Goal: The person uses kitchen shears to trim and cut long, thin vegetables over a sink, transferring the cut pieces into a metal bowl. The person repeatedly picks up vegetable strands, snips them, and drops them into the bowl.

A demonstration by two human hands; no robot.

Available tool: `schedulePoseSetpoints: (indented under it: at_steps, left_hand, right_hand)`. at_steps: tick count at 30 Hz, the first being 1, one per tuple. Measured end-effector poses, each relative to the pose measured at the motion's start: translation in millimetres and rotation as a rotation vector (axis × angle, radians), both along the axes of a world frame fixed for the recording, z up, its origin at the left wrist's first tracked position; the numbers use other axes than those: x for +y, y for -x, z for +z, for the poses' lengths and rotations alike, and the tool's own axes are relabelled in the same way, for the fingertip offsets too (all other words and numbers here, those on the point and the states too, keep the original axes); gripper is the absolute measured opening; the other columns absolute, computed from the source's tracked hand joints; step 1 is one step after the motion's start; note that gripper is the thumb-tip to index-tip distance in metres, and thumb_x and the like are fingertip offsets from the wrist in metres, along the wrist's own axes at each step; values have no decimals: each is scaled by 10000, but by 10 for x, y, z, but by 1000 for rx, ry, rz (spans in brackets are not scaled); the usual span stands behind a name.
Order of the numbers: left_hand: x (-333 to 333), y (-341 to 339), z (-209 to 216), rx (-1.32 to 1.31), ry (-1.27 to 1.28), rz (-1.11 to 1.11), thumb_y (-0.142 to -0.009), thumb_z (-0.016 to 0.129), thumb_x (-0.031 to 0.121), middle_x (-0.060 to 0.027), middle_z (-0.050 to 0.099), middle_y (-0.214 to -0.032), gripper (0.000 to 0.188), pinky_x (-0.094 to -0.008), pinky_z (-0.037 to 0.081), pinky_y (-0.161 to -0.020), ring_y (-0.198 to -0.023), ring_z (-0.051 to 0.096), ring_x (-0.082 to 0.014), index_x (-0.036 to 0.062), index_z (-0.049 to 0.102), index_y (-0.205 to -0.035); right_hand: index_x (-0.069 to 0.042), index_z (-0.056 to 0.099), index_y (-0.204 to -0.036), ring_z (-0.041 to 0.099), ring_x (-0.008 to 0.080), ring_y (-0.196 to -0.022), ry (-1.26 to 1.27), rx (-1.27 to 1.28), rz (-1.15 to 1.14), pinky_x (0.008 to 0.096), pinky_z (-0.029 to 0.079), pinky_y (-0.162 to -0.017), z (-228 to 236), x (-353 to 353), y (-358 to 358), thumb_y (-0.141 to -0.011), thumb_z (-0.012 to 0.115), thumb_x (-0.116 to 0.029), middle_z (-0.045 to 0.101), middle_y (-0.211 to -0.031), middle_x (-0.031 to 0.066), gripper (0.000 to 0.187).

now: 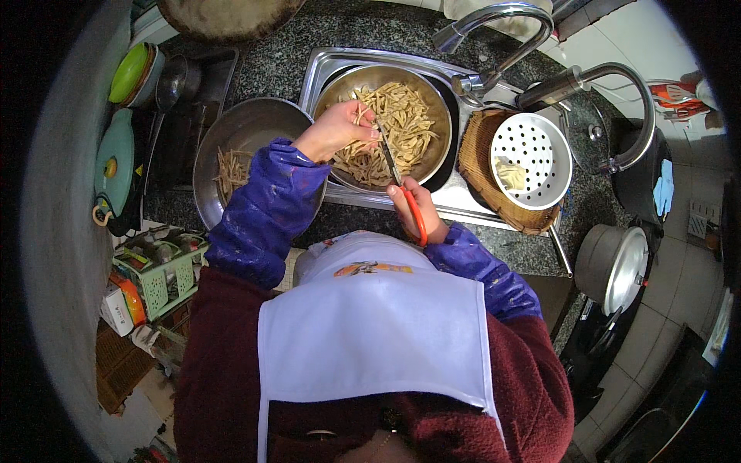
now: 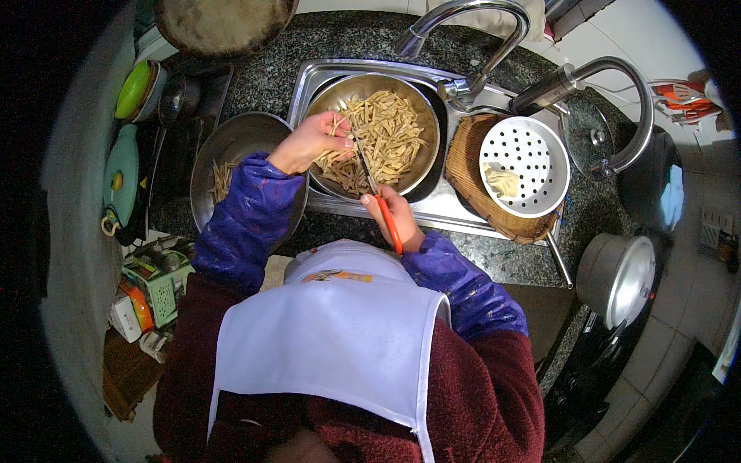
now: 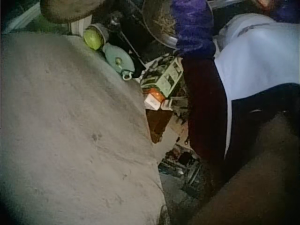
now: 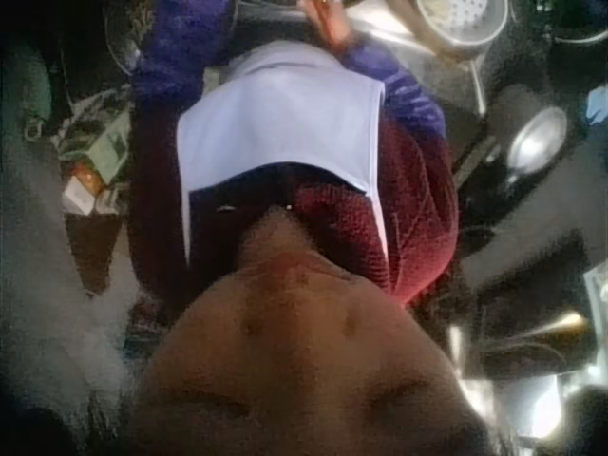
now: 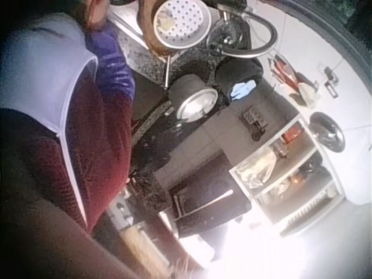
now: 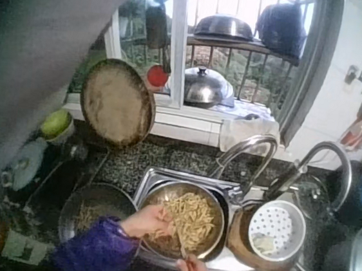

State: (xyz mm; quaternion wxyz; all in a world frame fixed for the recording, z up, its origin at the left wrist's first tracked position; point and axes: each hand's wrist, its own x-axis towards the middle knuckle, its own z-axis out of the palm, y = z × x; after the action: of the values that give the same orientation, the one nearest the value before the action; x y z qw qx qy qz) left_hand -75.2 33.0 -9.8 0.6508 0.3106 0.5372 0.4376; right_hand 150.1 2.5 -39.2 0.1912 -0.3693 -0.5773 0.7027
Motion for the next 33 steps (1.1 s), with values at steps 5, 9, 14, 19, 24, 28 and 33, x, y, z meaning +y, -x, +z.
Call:
schedulePoseSetpoints:
  at_steps: [5, 9, 14, 19, 24, 28, 33]
  left_hand:
    - [-9, -20, -31, 96, -22, 35, -793, 602, 15, -74, 589, -785, 230, -233, 482, -561, -645, 593, -146, -11, 496, -996]
    - [-86, 3, -32, 10, 116, 39, -832, 579, 80, -37, 594, -778, 217, -214, 471, -550, -654, 577, -105, -10, 532, -1024]
    - [-138, 13, -10, 178, 110, -9, -826, 600, 154, -12, 589, -748, 189, -189, 398, -489, -621, 537, -68, 4, 589, -940]
    - [-170, -26, 39, 246, 91, 9, -805, 615, 167, 6, 587, -730, 188, -185, 361, -476, -602, 522, -59, 14, 602, -913]
    - [-183, -52, 60, 295, 90, 7, -782, 625, 143, 4, 586, -711, 178, -191, 362, -489, -596, 511, -53, -7, 623, -876]
    - [-187, -92, 126, 345, 54, -106, -805, 607, 153, 19, 586, -737, 183, -187, 377, -503, -601, 508, -53, 20, 613, -931]
    - [-180, -87, 19, 230, 80, -9, -851, 549, 156, -12, 598, -823, 193, -178, 395, -555, -669, 531, -68, 20, 611, -972]
  right_hand:
    - [-50, 477, -820, 332, 43, -474, 106, 88, -95, 209, 270, -418, -44, -28, 27, -866, 561, -331, 382, -571, -55, 297]
    - [-50, 473, -833, 330, 47, -450, 170, 71, -172, 205, 260, -399, -91, 29, -16, -867, 562, -324, 392, -560, -52, 290]
    - [-47, 473, -846, 342, 53, -442, 109, 12, -152, 201, 279, -395, -127, 46, -47, -881, 521, -350, 396, -552, -42, 309]
    - [-33, 475, -905, 355, 58, -454, 166, 53, -107, 204, 298, -410, -67, 48, -46, -888, 495, -377, 390, -553, -37, 345]
    - [-15, 479, -964, 364, 61, -468, 123, 53, -84, 199, 299, -424, -67, 38, -20, -902, 472, -364, 393, -564, -37, 354]
    - [-18, 485, -935, 359, 59, -466, 81, 54, -103, 197, 294, -423, -135, 24, -29, -904, 480, -345, 392, -561, -39, 328]
    - [-44, 490, -875, 355, 54, -464, 124, 76, -192, 205, 292, -417, -157, 46, -41, -898, 499, -332, 390, -549, -40, 290]
